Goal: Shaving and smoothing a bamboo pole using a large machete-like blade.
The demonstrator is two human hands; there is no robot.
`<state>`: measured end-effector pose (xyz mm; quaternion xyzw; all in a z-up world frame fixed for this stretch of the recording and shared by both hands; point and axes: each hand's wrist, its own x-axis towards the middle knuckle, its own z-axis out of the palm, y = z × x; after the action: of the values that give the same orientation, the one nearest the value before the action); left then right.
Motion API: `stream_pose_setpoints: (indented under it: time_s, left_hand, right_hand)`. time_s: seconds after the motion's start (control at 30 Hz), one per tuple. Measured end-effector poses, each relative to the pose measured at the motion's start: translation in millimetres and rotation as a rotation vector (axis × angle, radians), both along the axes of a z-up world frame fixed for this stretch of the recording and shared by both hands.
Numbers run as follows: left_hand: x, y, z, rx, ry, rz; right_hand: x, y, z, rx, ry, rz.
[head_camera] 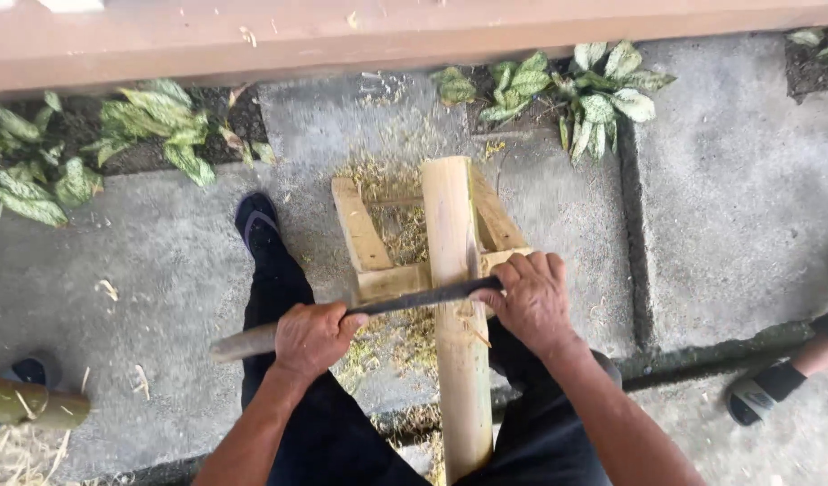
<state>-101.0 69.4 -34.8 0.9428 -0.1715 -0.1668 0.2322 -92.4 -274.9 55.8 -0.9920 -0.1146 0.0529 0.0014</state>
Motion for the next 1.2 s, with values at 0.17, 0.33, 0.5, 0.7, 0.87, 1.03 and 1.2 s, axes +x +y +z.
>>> stream_pose_setpoints:
  time_s: [0.17, 0.33, 0.5, 0.7, 0.87, 1.03, 1.2]
  left_hand:
    - [63.2, -16.5, -9.9, 0.166, 0.330, 0.047]
    - [146.6, -23.6, -50.4, 0.074, 0.018, 0.164]
    - [103.2, -18.0, -21.6, 0.054, 0.073, 0.136]
    - [14.1, -5.9, 2.9, 0.107, 0.094, 0.025]
    - [30.1, -18.4, 9.1, 0.114, 0.272, 0.112]
    - [35.5, -23.3, 21.3, 0.159, 0.121, 0.090]
    - [29.3, -25.7, 39.3, 0.217, 0.269, 0.070]
  right_hand:
    - [68.0, -22.4, -38.3, -0.006, 0.061, 0.006]
    - [183.6, -20.5, -26.1, -0.115, -0.066, 0.100]
    - [129.4, -12.6, -23.6, -0.077, -0.138, 0.140]
    - [25.6, -13.8, -22.0, -0.020, -0.017, 0.037]
    - [57.4, -25.7, -34.6, -0.052, 0.013, 0.092]
    - [48.8, -20.8, -25.3, -0.182, 0.131, 0.040]
    - [37.1, -43.4, -53.2, 0.021, -0.020, 0.076]
